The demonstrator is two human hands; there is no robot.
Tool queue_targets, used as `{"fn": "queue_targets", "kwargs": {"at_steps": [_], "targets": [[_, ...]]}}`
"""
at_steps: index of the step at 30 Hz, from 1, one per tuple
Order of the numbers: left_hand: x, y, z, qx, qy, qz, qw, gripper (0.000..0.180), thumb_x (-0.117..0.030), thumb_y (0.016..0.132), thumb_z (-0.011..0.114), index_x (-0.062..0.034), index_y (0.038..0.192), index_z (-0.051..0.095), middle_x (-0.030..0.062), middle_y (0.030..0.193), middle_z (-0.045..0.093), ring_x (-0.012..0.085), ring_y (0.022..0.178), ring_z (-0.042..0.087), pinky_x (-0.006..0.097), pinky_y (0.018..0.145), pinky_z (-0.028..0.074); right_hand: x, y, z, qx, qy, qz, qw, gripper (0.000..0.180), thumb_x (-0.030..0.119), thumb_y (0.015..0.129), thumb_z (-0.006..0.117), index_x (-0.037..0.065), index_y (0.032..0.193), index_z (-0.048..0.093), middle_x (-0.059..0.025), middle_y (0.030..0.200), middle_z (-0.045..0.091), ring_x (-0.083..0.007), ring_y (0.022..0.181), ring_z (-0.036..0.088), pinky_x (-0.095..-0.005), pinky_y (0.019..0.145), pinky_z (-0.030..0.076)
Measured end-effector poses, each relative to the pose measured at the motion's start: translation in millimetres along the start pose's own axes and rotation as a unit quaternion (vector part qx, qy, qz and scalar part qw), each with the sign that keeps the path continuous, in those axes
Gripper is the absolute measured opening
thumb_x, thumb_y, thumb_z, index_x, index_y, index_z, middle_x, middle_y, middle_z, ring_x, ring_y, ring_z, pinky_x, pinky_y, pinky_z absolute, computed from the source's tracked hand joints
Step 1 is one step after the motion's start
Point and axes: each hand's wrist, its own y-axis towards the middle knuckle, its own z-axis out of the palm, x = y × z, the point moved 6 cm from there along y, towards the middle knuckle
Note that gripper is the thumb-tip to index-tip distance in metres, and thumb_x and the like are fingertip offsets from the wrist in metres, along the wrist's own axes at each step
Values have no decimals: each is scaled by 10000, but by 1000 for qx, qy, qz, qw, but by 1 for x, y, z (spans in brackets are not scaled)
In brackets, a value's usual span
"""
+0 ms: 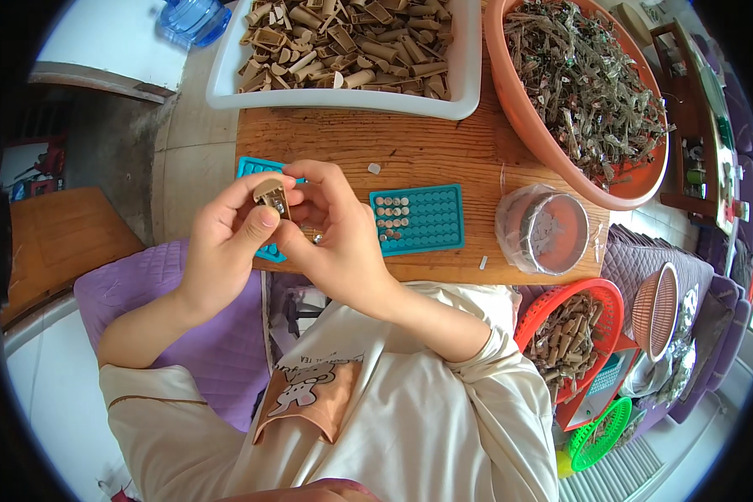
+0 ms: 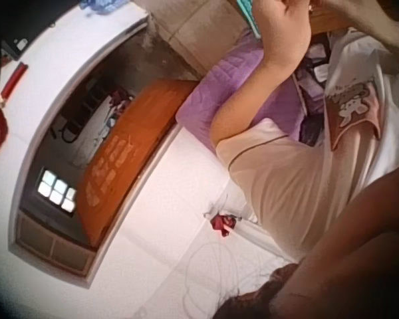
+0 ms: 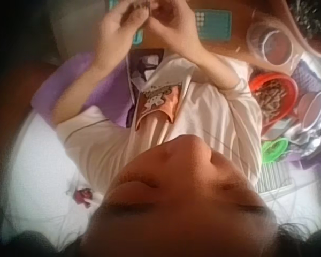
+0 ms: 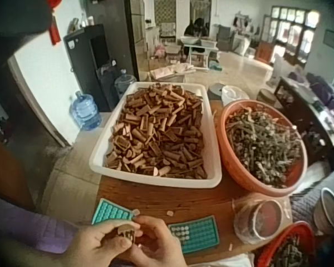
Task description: The person assembles small cylindrical objects by inserting white pellets and fibrous material into hollow cardboard tubes. They pick up a tube, insert pellets from a tray, add fibrous material from a bowl, and place the finished assembly into a container.
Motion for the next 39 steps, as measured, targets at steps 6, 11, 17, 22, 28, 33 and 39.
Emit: {"fn": "queue_targets", "kwargs": {"at_steps": [6, 11, 17, 22, 28, 33, 39], "targets": [[15, -5, 5, 6, 84, -25, 996, 241, -118, 847, 513, 1, 1056, 503, 69, 901, 585, 111, 822, 551, 228, 697, 446, -18, -2, -7, 17, -94, 0, 995, 362, 90, 746, 623, 15, 1046, 435, -97, 868, 585, -111, 750, 578, -236, 647, 483], [16, -5, 13, 75, 12, -113, 991, 290, -120, 854, 499, -18, 1123, 457, 83, 962, 557, 133, 851, 564, 237, 719, 469, -15, -4, -34, 173, -105, 68, 977, 373, 84, 745, 634, 2, 1060, 451, -76, 891, 575, -112, 765, 568, -256, 670, 470], [24, -4, 17, 141, -43, -216, 965, 361, -152, 851, 506, -38, 1180, 410, 98, 1031, 532, 172, 861, 584, 262, 729, 494, -28, -4, -126, -60, -472, -8, 880, 233, 14, 692, 610, 13, 910, 528, -96, 738, 574, -191, 678, 574, -280, 560, 460], [22, -5, 19, 150, -68, -230, 959, 375, -168, 840, 525, -37, 1174, 417, 100, 1044, 524, 176, 867, 583, 263, 727, 497, -40, -14, -118, -19, -651, -148, 745, 181, 25, 678, 597, 45, 850, 543, -83, 715, 566, -231, 669, 552, -319, 548, 455], [19, -8, 22, 151, -92, -242, 954, 384, -150, 829, 540, -28, 1172, 416, 109, 1049, 522, 183, 868, 585, 278, 738, 503, -37, -12, -119, -21, -635, -143, 759, 168, 0, 682, 590, 56, 835, 549, -67, 694, 570, -210, 647, 559, -304, 552, 461], [23, -9, 23, 156, -89, -231, 956, 379, -117, 821, 547, -17, 1164, 420, 108, 1041, 526, 188, 871, 585, 279, 747, 502, 11, -33, -85, -136, -390, -202, 888, 199, -53, 662, 619, 29, 826, 543, -73, 728, 596, -182, 642, 591, -261, 575, 470], [21, -13, 25, 180, -3, -177, 968, 366, -98, 825, 542, -11, 1160, 424, 76, 991, 542, 144, 882, 566, 237, 743, 475, 37, -46, -28, -39, -282, -322, 903, 242, -79, 604, 652, 13, 799, 542, -71, 725, 597, -194, 634, 576, -273, 564, 466]]}}
